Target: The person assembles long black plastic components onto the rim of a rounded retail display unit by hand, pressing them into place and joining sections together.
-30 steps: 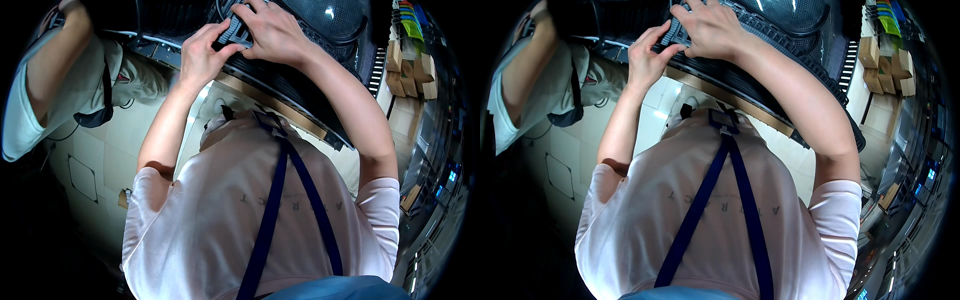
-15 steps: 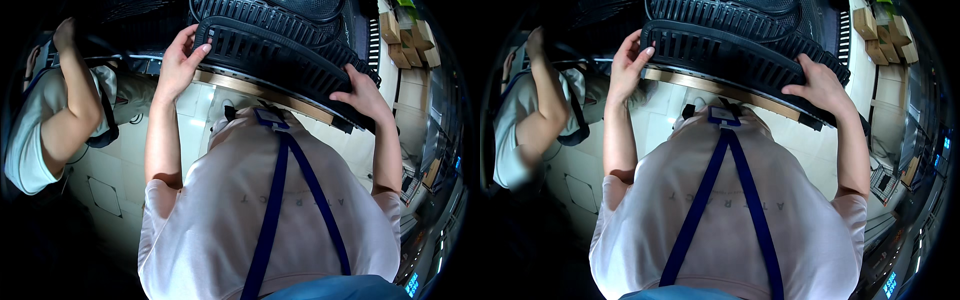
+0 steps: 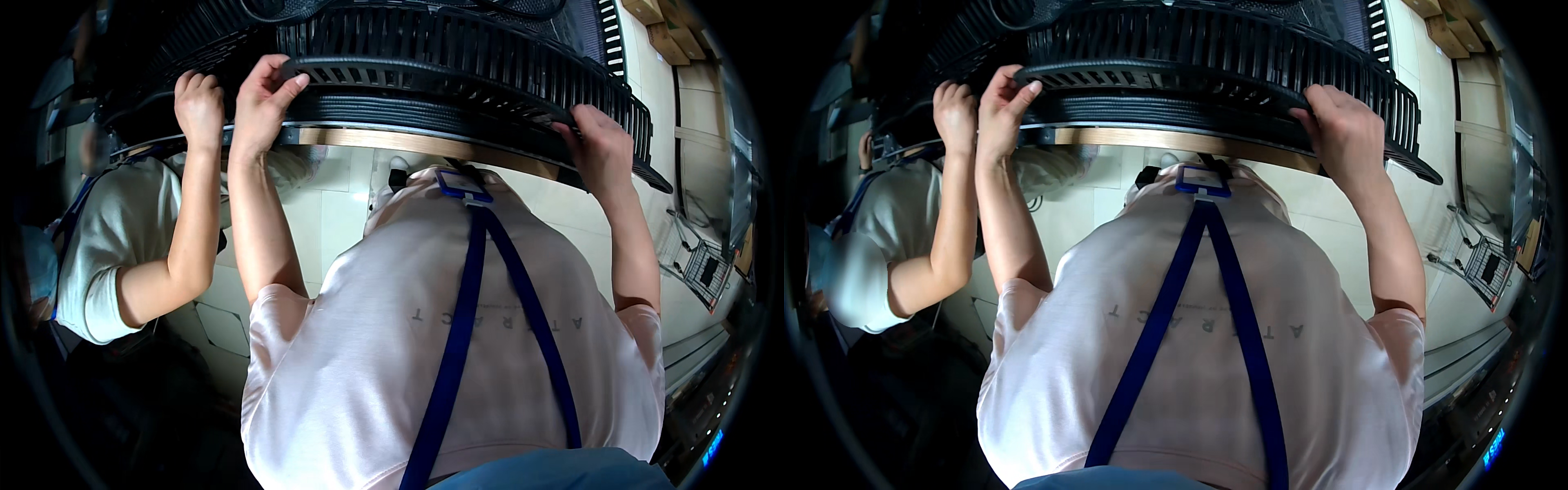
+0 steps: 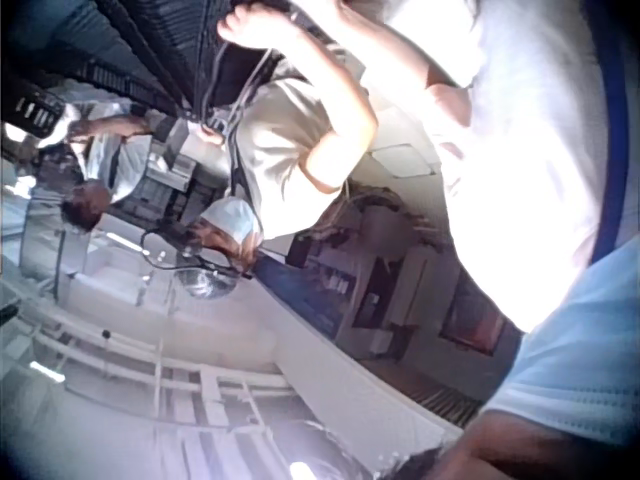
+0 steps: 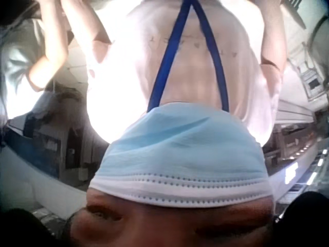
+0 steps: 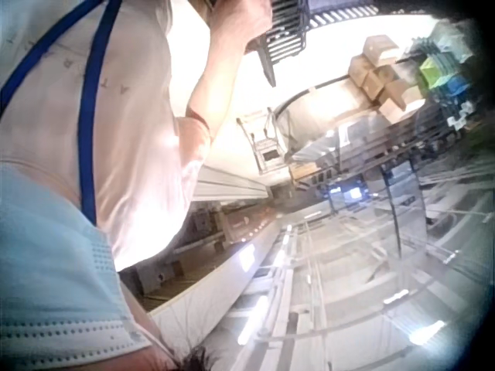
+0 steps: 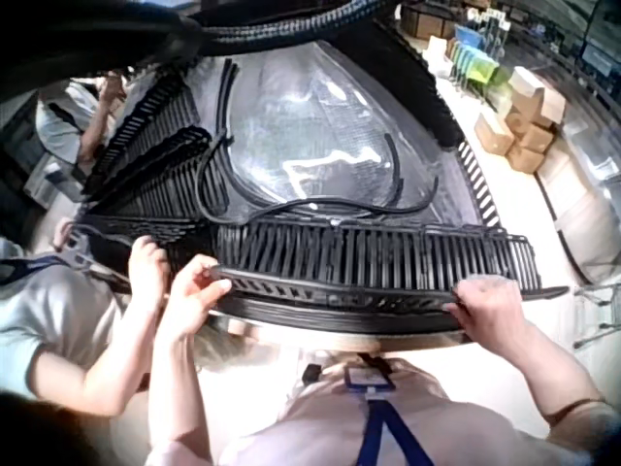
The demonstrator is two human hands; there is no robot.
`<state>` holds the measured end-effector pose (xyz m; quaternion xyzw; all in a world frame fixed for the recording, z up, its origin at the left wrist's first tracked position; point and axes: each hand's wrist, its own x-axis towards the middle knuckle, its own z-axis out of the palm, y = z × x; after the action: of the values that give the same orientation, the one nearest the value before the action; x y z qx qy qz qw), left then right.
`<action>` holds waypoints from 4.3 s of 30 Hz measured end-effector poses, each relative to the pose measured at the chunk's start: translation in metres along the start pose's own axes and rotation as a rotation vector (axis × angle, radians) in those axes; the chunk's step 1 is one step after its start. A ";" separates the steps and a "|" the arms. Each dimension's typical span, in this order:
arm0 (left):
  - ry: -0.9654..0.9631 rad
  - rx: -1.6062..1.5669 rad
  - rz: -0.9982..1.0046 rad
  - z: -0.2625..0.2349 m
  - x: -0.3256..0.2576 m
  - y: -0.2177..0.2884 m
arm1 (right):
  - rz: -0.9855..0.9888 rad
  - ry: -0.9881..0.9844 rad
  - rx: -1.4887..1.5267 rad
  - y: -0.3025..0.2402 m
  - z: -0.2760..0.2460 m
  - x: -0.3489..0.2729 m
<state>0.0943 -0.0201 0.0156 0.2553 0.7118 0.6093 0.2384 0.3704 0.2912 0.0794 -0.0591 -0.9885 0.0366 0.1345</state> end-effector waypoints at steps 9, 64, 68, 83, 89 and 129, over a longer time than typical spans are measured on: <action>0.100 -0.244 -0.039 -0.003 -0.018 -0.009 | 0.050 0.003 0.172 0.008 0.011 -0.007; 0.182 -0.754 0.209 0.059 -0.016 -0.060 | 0.002 -0.545 0.876 -0.128 0.089 0.224; 0.205 -0.774 0.209 0.057 -0.021 -0.065 | -0.001 -0.551 0.869 -0.123 0.100 0.226; 0.402 -0.260 0.180 0.070 -0.009 -0.025 | -0.099 -0.266 0.817 -0.103 0.066 0.236; 0.165 -0.352 -0.053 0.055 0.003 0.012 | -0.328 0.030 0.125 -0.070 0.044 0.156; -0.033 -0.039 -0.063 0.085 -0.004 0.032 | -0.502 -0.347 0.668 -0.070 0.067 0.164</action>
<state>0.1554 0.0449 0.0354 0.2379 0.7037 0.6108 0.2741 0.1881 0.2390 0.0645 0.2360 -0.9141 0.3293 -0.0165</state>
